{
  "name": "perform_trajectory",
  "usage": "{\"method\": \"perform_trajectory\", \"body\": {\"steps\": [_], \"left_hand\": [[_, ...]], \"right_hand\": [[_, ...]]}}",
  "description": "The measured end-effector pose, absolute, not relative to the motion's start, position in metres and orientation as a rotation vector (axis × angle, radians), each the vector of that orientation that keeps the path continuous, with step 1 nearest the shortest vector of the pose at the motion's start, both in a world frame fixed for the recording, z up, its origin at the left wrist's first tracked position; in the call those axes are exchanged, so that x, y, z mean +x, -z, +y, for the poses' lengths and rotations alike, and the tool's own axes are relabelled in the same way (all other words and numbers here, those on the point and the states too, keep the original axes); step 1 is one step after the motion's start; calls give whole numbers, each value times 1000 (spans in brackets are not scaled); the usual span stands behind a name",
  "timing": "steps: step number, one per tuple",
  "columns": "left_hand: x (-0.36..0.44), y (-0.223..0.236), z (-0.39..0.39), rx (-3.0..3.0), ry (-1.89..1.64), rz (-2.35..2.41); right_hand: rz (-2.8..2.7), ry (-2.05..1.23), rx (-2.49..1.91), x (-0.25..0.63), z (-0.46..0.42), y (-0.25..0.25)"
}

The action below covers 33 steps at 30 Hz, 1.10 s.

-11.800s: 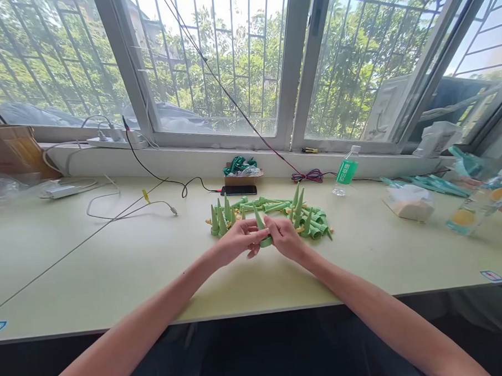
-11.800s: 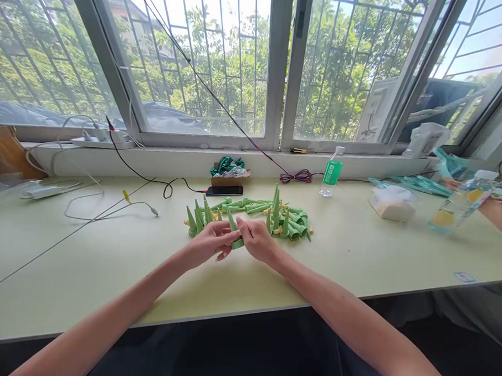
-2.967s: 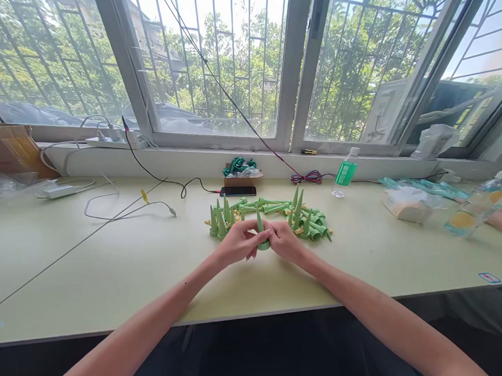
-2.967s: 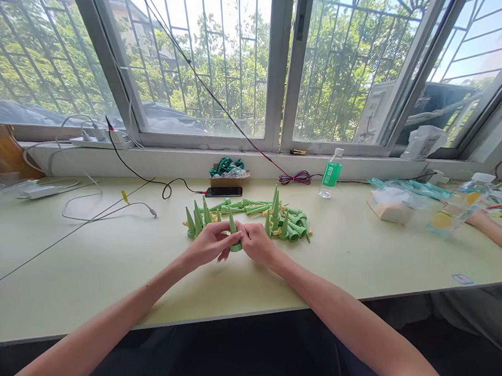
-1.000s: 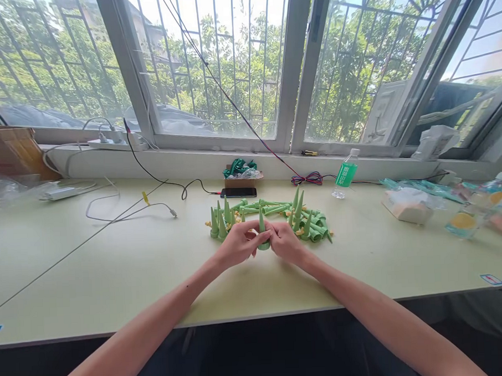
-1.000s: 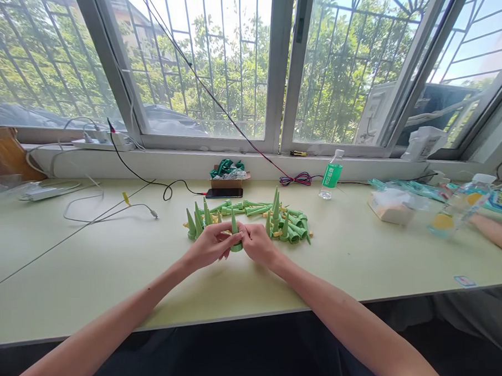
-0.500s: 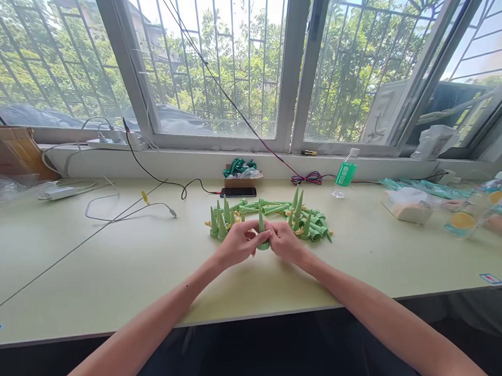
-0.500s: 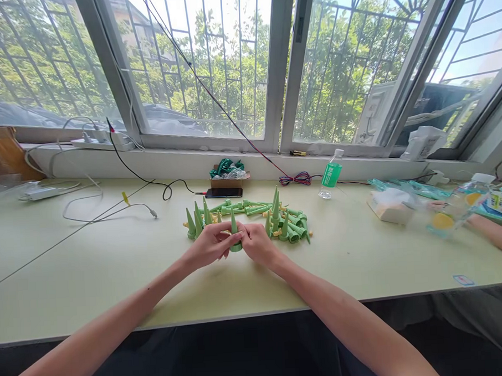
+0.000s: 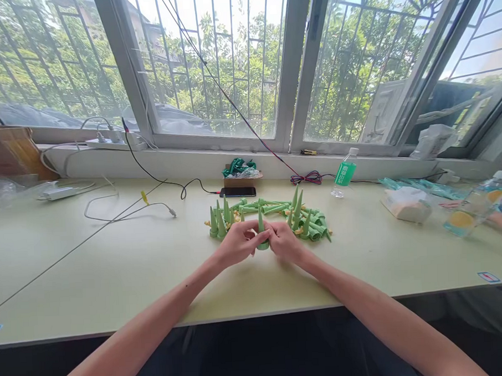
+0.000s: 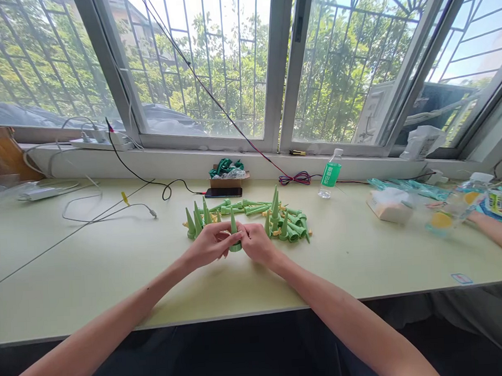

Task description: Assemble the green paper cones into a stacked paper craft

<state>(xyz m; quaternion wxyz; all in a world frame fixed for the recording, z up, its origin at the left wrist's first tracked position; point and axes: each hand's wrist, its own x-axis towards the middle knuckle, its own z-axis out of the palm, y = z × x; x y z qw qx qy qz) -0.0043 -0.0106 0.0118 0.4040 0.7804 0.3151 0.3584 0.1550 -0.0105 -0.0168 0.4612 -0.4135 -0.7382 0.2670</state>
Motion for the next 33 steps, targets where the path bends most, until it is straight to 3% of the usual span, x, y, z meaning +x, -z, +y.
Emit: {"method": "perform_trajectory", "body": {"steps": [33], "left_hand": [[-6,-9,-9,1998,-886,823]], "right_hand": [[-1832,-682,-1033,155,-13,15]]}}
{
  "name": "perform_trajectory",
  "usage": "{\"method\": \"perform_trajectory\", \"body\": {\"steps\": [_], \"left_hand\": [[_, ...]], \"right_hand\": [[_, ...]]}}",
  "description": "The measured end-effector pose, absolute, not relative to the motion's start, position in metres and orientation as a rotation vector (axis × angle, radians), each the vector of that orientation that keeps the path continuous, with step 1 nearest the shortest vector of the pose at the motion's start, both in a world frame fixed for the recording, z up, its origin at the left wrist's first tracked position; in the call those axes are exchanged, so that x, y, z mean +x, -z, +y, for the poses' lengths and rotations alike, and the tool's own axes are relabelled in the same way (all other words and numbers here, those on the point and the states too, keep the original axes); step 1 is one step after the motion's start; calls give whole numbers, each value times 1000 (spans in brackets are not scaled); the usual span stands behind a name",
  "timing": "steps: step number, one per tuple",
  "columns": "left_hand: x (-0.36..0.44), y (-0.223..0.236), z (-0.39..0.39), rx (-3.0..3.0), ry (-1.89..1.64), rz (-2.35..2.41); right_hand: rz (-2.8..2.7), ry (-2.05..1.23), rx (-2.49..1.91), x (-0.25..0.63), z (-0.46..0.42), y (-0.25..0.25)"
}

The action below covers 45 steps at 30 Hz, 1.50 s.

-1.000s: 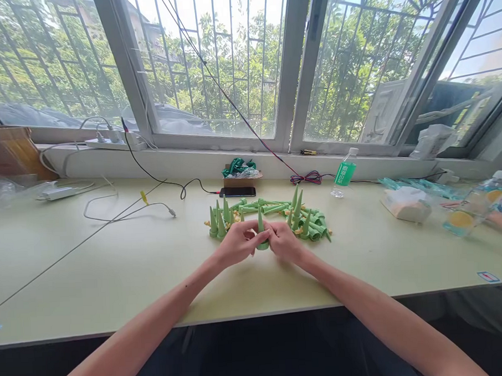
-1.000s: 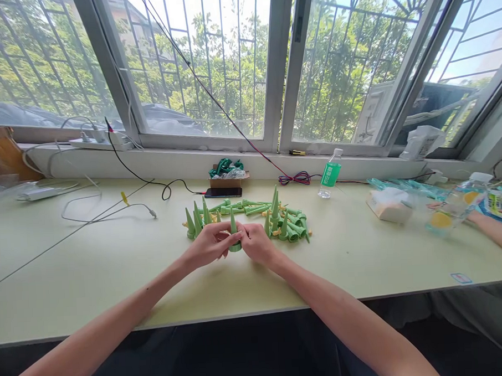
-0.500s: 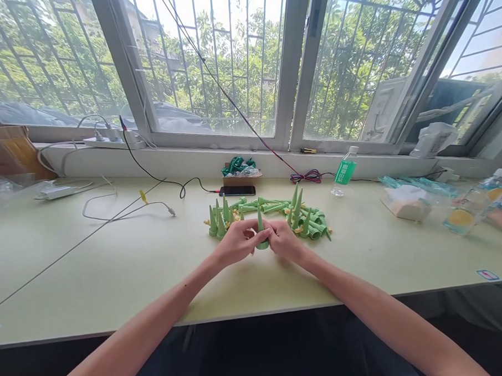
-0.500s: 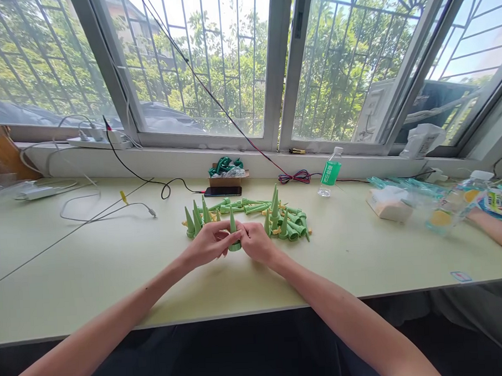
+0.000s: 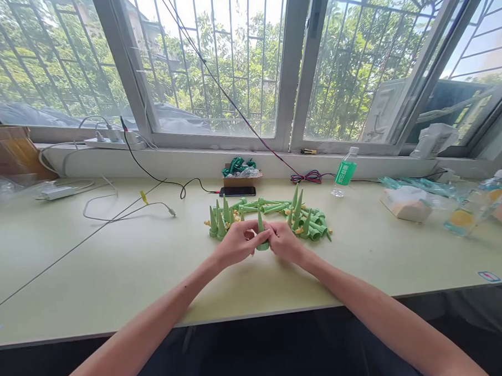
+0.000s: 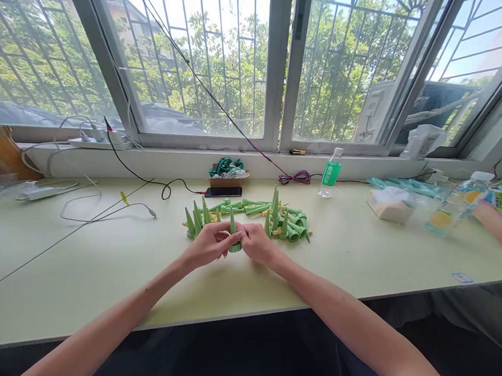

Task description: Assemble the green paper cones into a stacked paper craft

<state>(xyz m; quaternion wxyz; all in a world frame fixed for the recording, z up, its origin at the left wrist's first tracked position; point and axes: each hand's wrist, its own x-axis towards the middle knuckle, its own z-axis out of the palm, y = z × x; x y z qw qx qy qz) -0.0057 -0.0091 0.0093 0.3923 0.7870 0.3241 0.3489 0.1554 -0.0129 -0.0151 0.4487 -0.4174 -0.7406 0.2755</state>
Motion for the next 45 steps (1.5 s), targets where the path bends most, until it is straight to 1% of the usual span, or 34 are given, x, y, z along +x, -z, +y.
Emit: {"method": "perform_trajectory", "body": {"steps": [45], "left_hand": [[-5,-8,-8,2017,-864,866]], "right_hand": [[-1897,-688,-1042,158,-14,14]]}}
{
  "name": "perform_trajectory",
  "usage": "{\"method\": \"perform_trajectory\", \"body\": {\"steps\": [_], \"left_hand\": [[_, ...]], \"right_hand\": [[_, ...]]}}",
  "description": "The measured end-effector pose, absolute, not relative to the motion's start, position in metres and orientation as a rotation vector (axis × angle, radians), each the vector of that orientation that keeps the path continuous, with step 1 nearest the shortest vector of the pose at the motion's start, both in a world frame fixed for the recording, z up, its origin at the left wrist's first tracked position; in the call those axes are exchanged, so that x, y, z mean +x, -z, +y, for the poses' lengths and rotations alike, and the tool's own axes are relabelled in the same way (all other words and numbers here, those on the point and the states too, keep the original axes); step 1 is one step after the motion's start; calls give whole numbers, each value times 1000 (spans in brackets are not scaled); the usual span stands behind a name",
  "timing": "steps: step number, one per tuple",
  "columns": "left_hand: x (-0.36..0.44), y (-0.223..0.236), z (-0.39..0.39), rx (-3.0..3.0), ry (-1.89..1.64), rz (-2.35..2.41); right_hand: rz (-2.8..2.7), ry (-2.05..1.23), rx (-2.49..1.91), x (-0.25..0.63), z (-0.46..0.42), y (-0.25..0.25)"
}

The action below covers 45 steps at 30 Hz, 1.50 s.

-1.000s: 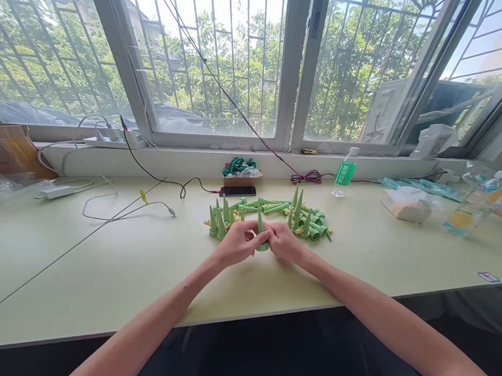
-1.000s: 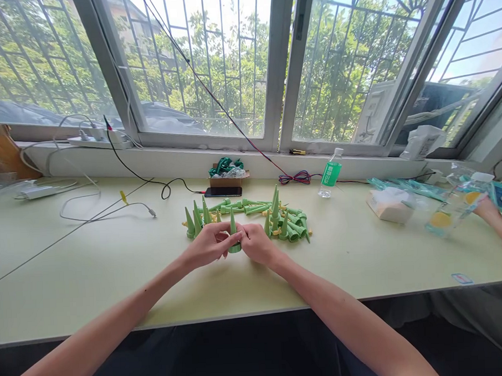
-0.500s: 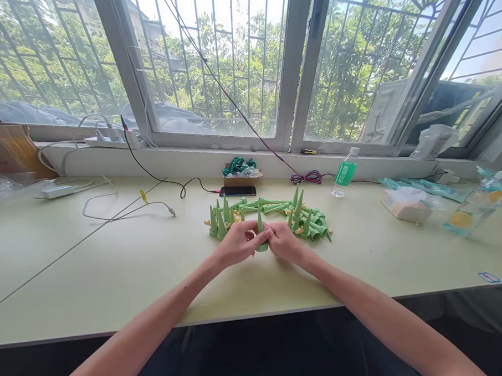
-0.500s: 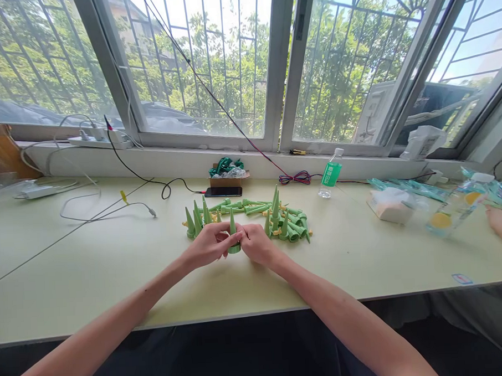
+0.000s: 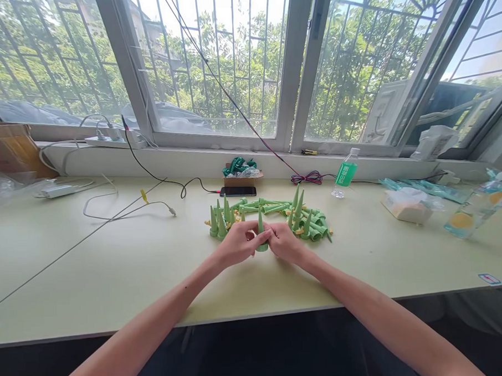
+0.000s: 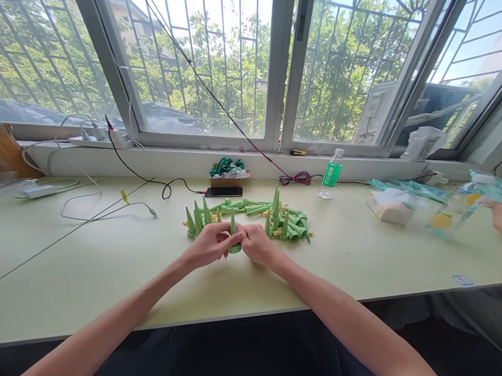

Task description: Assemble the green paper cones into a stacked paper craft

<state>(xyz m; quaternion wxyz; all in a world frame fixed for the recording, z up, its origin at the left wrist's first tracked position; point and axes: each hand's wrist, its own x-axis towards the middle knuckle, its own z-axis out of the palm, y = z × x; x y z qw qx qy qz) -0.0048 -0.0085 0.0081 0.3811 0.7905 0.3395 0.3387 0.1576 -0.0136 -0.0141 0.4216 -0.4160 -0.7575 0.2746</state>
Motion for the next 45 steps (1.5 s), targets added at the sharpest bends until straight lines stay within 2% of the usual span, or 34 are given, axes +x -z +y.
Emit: {"method": "perform_trajectory", "body": {"steps": [45], "left_hand": [[-4,-15,-12,2036,-925,850]], "right_hand": [[-1844,-681,-1065,156,-16,11]]}}
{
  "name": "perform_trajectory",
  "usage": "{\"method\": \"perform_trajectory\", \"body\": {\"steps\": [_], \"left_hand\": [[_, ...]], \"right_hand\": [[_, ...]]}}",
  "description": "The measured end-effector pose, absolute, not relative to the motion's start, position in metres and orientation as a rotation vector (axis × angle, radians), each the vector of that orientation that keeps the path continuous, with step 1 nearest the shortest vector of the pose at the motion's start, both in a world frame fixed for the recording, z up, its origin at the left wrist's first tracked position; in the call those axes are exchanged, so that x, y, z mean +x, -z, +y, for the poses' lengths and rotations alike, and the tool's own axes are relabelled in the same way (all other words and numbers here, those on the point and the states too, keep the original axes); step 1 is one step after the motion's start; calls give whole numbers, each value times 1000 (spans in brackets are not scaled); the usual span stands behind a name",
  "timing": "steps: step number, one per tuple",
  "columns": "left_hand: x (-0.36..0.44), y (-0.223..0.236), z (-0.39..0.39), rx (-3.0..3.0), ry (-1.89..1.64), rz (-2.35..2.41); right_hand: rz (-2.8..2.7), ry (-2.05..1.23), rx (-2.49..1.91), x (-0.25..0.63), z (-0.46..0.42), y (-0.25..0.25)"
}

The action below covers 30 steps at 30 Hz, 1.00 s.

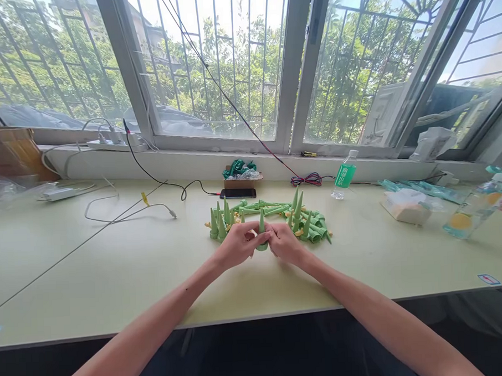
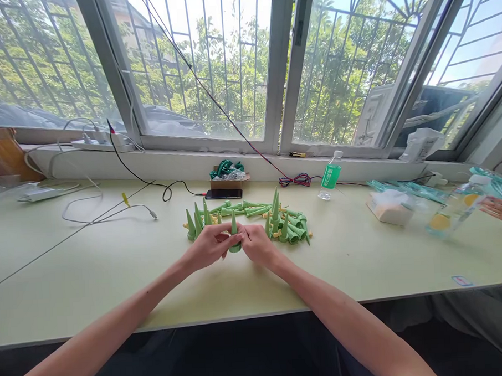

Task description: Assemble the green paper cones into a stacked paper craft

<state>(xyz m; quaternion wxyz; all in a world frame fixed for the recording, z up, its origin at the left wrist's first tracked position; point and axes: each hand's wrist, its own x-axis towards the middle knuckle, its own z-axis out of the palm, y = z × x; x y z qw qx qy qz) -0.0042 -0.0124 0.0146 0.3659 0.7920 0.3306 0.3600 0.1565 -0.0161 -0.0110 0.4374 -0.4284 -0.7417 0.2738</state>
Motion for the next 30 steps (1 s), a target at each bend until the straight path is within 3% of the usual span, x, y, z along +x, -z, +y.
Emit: {"method": "perform_trajectory", "body": {"steps": [30], "left_hand": [[-7,-7,-7,2104,-935,859]], "right_hand": [[-1839,-702,-1066,155,-15,12]]}}
